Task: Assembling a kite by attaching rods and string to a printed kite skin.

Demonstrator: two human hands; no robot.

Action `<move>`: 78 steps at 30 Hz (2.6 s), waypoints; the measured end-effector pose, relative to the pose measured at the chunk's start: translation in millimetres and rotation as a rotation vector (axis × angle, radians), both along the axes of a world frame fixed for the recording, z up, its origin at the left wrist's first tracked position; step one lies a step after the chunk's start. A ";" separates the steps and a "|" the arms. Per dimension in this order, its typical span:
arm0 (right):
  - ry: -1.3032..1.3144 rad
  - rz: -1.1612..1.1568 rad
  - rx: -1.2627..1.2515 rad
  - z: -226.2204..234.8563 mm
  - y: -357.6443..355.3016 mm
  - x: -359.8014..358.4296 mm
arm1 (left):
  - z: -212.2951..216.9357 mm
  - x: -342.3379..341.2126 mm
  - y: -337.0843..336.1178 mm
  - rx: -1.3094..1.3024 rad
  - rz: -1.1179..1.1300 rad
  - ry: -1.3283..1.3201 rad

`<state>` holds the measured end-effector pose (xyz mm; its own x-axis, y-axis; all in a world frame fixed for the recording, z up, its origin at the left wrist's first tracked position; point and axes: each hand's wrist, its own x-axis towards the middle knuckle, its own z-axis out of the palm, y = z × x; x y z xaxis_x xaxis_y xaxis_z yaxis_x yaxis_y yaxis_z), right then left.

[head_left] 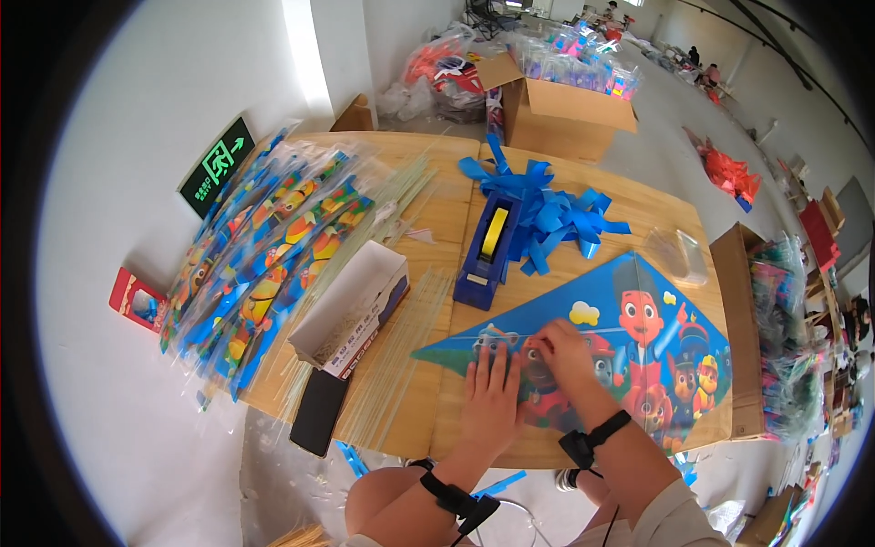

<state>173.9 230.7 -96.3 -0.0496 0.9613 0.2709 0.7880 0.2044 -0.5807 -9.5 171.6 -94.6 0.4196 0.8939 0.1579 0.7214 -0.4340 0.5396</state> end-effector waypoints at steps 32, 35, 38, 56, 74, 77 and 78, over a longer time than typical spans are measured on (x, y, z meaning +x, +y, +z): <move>-0.404 0.067 -0.011 4.0 -21.4 -27.0 | -15.2 -44.1 72.5 0.186 0.411 -0.133; -0.398 0.061 -0.018 3.6 -21.0 -26.0 | -12.0 -43.0 72.3 0.209 0.428 -0.096; -0.382 0.053 -0.020 6.8 -21.5 -27.6 | -8.7 -41.7 72.1 0.242 0.424 -0.072; -0.021 -0.446 0.012 -18.9 23.6 -41.7 | -5.0 -38.7 70.4 0.252 0.388 -0.028; 0.000 -0.504 -0.004 -16.7 28.6 -42.7 | -8.2 -36.7 71.9 0.243 0.455 -0.019; -0.005 -0.503 -0.008 -16.0 26.5 -44.6 | -7.8 -37.7 71.0 0.220 0.455 0.010; -0.012 -0.500 -0.012 -15.4 26.3 -45.0 | -7.4 -38.1 70.9 0.225 0.447 0.009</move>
